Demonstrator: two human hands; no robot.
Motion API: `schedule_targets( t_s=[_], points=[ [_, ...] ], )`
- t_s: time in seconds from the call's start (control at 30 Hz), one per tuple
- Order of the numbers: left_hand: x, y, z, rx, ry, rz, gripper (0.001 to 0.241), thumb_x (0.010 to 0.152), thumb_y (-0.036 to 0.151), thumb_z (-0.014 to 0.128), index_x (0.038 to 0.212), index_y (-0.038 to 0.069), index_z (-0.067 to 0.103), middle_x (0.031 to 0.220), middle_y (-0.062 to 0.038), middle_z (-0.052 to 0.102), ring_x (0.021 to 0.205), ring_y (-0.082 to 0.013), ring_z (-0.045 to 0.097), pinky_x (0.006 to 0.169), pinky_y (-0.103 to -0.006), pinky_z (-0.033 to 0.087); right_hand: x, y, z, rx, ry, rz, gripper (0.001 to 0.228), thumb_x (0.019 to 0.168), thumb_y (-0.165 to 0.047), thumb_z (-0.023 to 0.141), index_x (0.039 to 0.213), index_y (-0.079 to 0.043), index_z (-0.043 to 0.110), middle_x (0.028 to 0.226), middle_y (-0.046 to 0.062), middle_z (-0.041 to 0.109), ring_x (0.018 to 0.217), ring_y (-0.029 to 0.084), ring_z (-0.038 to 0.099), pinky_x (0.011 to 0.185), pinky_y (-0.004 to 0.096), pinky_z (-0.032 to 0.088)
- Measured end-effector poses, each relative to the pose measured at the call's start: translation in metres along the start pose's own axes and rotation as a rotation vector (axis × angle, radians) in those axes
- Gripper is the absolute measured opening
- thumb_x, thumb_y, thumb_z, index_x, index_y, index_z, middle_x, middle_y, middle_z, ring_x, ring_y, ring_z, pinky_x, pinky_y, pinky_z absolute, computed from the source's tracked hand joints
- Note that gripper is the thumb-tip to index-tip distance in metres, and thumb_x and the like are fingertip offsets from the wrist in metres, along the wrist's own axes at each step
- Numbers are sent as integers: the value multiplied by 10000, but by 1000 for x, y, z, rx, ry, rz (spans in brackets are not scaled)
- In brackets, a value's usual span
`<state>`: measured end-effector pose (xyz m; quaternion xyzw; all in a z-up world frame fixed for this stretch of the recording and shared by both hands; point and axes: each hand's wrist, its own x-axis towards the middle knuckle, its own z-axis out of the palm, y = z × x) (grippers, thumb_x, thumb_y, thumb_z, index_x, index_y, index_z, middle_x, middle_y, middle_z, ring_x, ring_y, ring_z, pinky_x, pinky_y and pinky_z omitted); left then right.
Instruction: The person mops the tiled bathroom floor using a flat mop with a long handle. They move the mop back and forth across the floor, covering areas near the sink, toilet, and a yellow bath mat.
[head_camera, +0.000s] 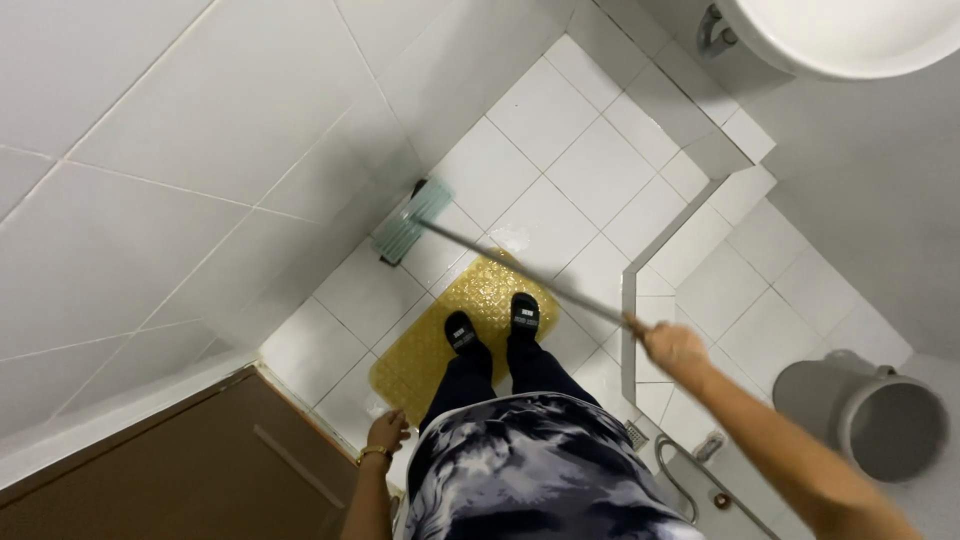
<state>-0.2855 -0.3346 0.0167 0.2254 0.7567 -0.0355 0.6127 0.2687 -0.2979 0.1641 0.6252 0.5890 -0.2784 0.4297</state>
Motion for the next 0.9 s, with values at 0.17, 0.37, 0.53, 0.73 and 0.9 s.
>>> schedule_targets(
  t_s=[0.17, 0.37, 0.53, 0.73, 0.9],
  points=[
    [-12, -15, -3, -32, 37, -49, 454, 1050, 299, 523, 1434, 78, 617, 1160, -144, 745, 923, -281, 719, 751, -427, 538, 3, 52, -58, 166, -175, 166, 622, 1134, -333, 355, 1648, -491, 43, 893, 19, 608, 580, 74, 504, 451, 203, 513],
    [-5, -20, 13, -11, 13, -196, 444, 1060, 301, 518, 1440, 98, 627, 1145, -135, 747, 903, -267, 717, 661, -390, 498, 19, 126, -27, 231, -173, 303, 713, 1110, -204, 356, 1676, -402, -29, 1173, -4, 656, 892, 147, 647, 744, 311, 628],
    [15, 18, 29, 80, 12, -135, 343, 970, 302, 568, 1090, 32, 742, 988, -159, 762, 785, -275, 677, 588, -388, 462, 31, 147, 3, 614, -167, 474, 610, 1121, -300, 305, 1663, -440, 64, 1531, 13, 558, 1348, 255, 594, 1059, 401, 548],
    [54, 94, 17, 562, -35, 345, 482, 957, 409, 579, 1301, 114, 741, 1346, -81, 730, 1271, -270, 657, 1070, -382, 498, 15, 129, 64, 888, -49, 569, 503, 1113, -508, 222, 1583, -357, 318, 1234, 224, 691, 1082, 389, 690, 903, 509, 578],
    [69, 179, -11, 445, -118, 254, 430, 983, 370, 555, 1260, 77, 704, 1037, -146, 787, 805, -243, 738, 586, -342, 515, 22, 90, 144, 1151, -77, 713, 568, 1073, -517, 224, 1616, -359, 277, 1510, 171, 548, 1368, 393, 532, 1113, 527, 421]
  ],
)
